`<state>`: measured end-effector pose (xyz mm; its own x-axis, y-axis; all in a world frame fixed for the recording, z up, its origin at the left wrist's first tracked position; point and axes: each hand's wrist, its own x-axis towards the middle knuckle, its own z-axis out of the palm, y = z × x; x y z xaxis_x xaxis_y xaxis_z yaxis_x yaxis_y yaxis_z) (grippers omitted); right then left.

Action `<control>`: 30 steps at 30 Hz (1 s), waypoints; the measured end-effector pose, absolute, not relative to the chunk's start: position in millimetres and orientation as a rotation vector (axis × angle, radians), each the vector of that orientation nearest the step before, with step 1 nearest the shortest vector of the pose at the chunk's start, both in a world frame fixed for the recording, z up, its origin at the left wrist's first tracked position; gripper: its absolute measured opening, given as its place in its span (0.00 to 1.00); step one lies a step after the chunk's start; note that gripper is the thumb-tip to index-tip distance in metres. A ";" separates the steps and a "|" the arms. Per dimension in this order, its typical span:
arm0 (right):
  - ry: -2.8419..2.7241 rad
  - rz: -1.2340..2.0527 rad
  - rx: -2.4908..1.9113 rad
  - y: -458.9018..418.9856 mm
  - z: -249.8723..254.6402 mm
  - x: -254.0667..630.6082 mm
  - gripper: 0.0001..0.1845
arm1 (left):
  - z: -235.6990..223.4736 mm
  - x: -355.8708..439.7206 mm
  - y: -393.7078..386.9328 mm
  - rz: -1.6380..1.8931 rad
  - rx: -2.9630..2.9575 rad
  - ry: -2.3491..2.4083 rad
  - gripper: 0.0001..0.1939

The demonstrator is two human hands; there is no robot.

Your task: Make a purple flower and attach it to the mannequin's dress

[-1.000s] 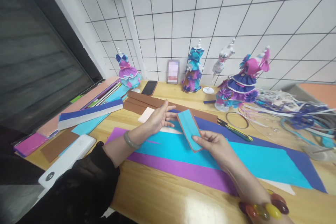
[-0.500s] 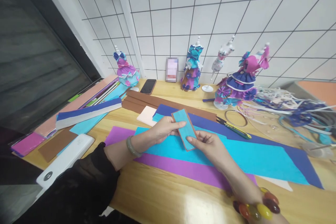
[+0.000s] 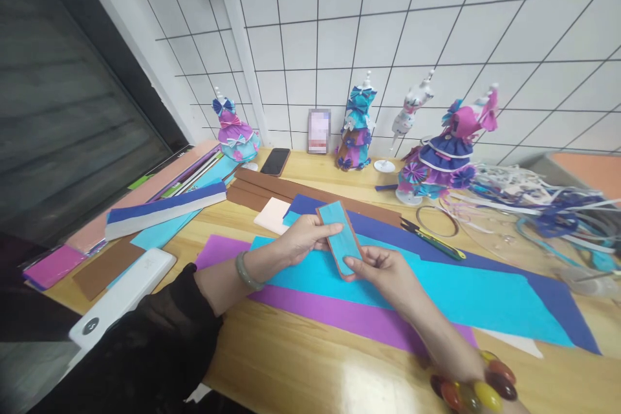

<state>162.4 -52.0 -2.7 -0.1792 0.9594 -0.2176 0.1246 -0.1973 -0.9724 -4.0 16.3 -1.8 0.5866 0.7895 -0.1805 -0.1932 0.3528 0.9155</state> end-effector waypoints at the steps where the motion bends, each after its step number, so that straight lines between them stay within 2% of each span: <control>1: -1.312 1.467 -1.358 -51.9 -2.2 161.7 0.14 | -2.1 -4.0 16.3 0.706 1.017 0.698 0.23; 30: -1.313 1.512 -1.359 -55.0 0.1 151.9 0.18 | 6.1 -1.2 14.3 0.750 0.944 0.803 0.21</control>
<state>151.9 -55.0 0.1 -0.1988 0.9460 -0.2559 0.1202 -0.2355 -0.9644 -1.2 14.3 6.1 0.4944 0.8314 -0.2538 -0.1964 0.3913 0.8991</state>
